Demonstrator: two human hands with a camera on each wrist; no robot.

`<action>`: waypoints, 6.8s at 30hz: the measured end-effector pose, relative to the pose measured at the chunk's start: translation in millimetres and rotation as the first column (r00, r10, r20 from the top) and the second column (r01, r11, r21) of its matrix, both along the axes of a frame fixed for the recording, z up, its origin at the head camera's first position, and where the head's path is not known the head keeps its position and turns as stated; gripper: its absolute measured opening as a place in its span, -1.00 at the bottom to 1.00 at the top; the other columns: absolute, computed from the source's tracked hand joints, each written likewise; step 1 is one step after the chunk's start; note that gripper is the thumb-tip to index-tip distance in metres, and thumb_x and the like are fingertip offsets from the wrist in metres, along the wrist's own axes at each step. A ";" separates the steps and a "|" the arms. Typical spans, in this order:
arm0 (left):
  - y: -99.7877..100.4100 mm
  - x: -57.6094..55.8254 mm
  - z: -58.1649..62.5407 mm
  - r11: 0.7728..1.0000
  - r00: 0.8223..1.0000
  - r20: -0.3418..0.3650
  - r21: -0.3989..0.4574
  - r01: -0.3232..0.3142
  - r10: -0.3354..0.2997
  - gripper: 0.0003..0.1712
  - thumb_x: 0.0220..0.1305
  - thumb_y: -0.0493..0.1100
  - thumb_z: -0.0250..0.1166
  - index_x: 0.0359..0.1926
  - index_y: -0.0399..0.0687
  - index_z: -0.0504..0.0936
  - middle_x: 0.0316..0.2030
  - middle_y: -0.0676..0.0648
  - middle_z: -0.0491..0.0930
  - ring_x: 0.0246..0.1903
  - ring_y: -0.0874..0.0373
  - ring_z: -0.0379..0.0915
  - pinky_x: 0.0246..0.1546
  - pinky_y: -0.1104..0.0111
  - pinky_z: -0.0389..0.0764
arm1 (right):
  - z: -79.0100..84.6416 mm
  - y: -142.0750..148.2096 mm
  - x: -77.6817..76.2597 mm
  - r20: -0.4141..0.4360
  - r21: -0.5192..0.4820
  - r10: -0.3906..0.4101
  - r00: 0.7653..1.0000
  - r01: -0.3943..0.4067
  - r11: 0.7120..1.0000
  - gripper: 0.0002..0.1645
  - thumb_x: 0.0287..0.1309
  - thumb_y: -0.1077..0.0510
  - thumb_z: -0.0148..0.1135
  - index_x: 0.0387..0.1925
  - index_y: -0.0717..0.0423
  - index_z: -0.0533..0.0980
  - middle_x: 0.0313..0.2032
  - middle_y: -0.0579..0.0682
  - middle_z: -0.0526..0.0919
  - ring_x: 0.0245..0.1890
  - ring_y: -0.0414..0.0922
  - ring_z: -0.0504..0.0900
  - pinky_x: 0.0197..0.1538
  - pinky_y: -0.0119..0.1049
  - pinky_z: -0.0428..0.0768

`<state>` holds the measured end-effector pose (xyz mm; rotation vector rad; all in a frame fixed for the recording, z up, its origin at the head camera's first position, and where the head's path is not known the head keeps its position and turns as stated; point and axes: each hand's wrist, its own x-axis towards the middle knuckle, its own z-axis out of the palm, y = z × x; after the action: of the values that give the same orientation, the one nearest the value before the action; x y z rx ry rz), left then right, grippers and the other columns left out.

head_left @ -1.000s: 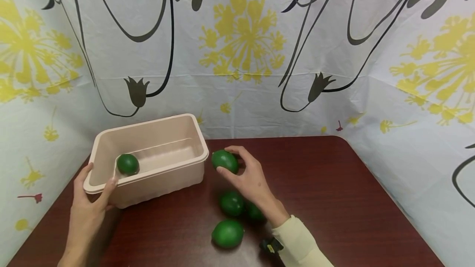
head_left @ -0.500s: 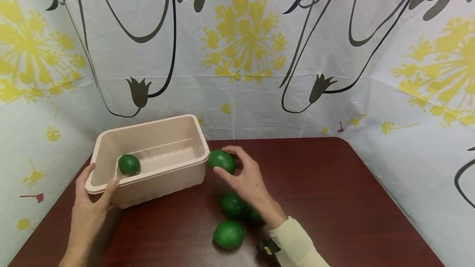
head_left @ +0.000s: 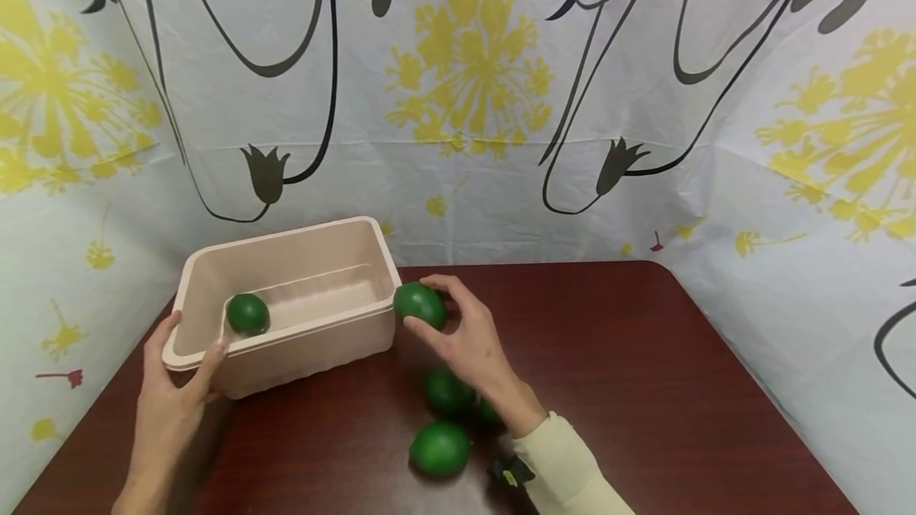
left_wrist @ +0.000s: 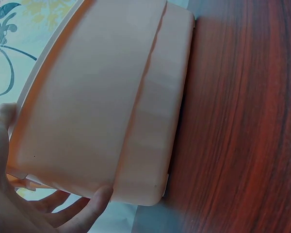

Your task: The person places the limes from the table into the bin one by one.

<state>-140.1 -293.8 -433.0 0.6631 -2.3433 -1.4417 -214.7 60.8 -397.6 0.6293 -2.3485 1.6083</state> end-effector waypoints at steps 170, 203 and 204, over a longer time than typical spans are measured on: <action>-1.0 -0.8 -1.0 1.000 1.000 -0.009 -0.019 -0.017 0.017 -0.05 0.43 0.23 0.28 0.59 0.77 -0.14 0.63 -0.20 0.03 0.08 0.00 0.35 -0.51 0.60 0.60 | 15.2 -66.2 -28.7 -0.094 0.036 0.035 0.995 -0.032 0.999 -0.29 0.26 0.07 0.49 0.38 0.04 0.44 0.23 0.07 0.63 0.02 -0.04 0.64 -0.04 -0.35 0.64; 0.6 -1.2 -3.9 1.000 1.000 -0.006 -0.004 -0.017 0.016 -0.06 0.43 0.24 0.27 0.57 0.83 -0.14 0.65 -0.19 -0.02 0.13 -0.13 0.32 -0.51 0.58 0.62 | 5.7 -55.9 -34.5 -0.105 0.051 0.034 0.994 -0.029 0.998 -0.46 0.30 0.06 0.45 0.24 0.09 0.54 0.20 0.08 0.64 0.24 0.03 0.65 0.18 -0.15 0.70; 0.5 -1.5 -3.9 1.000 1.000 -0.007 -0.005 -0.016 0.016 -0.06 0.43 0.24 0.27 0.57 0.83 -0.14 0.65 -0.19 -0.01 0.12 -0.12 0.33 -0.51 0.58 0.62 | 5.8 -55.0 -34.1 -0.102 0.048 0.036 0.994 -0.031 0.998 -0.47 0.30 0.06 0.45 0.24 0.09 0.54 0.19 0.08 0.65 0.24 0.03 0.65 0.16 -0.16 0.70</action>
<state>-141.6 -293.3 -436.8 0.6728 -2.3302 -1.4288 -248.8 5.8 -391.8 0.7461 -2.3186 1.5016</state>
